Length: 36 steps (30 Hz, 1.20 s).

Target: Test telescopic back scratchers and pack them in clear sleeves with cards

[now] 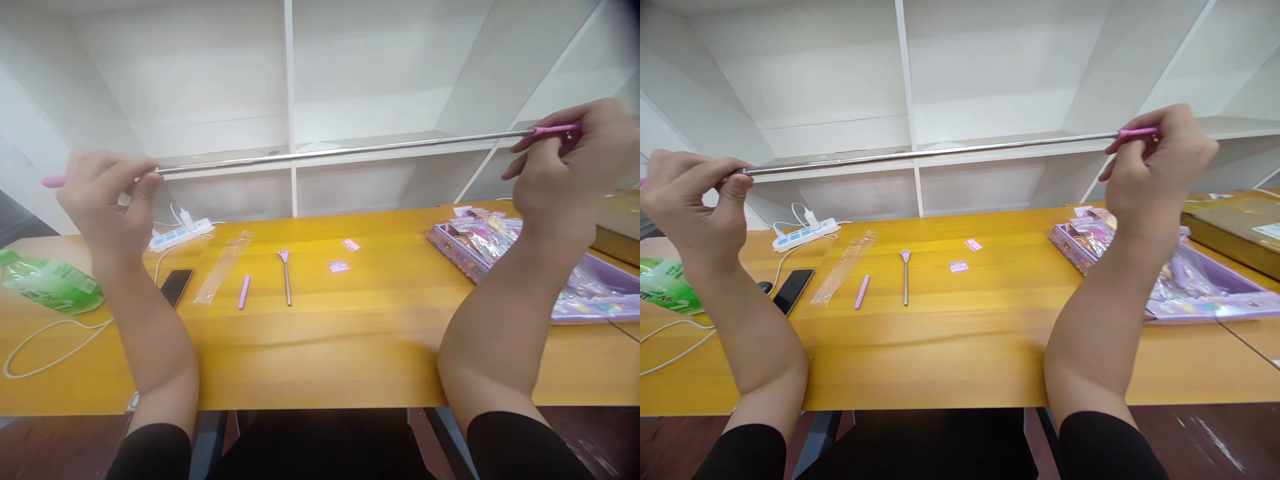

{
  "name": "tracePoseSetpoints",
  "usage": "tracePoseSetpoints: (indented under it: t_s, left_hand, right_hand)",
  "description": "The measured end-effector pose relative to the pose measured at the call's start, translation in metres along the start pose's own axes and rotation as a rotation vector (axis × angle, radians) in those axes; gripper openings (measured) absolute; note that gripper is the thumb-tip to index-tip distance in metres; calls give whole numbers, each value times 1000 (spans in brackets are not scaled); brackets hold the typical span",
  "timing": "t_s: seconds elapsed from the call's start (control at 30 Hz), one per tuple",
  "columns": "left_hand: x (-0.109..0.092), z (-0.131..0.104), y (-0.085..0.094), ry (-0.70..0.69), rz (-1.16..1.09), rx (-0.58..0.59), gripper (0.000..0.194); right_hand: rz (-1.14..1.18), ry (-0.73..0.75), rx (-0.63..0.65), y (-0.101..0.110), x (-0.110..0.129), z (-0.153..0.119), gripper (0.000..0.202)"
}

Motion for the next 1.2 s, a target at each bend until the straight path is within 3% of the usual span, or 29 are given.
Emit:
tracePoseSetpoints:
  t_s: [0.23,0.33,0.47,0.67,0.83,0.97,1.07,1.2]
  left_hand:
    - [2,-1,3,30,40,27,36]
    - [2,0,0,61,80,33,40]
    - [-18,0,-12,73,61,51,36]
    - [-75,-10,-46,80,21,138,25]
    - [-128,-37,-77,175,-38,233,27]
    - [-163,-47,-81,158,-78,265,24]
    - [-170,-41,-71,149,-81,273,24]
    - [-163,-30,-61,143,-135,381,29]
  right_hand:
    - [20,79,-1,-5,-6,0,46]
    - [-46,44,-17,-9,-6,2,45]
    - [-50,16,14,-18,9,2,48]
    - [50,262,179,-41,67,-25,29]
    - [242,375,306,-55,146,-91,26]
    - [320,358,407,-50,199,-141,31]
    - [338,352,413,-35,213,-147,36]
    - [375,404,488,-16,205,-131,33]
Point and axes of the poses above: each hand's wrist, its own z-axis towards the middle knuckle, its own y-axis out of the back of the hand, x = y × z, the point moved 3 cm from there along z, towards the middle knuckle, and after that the axes turned 4 degrees about -x, right-handed, at the moved point
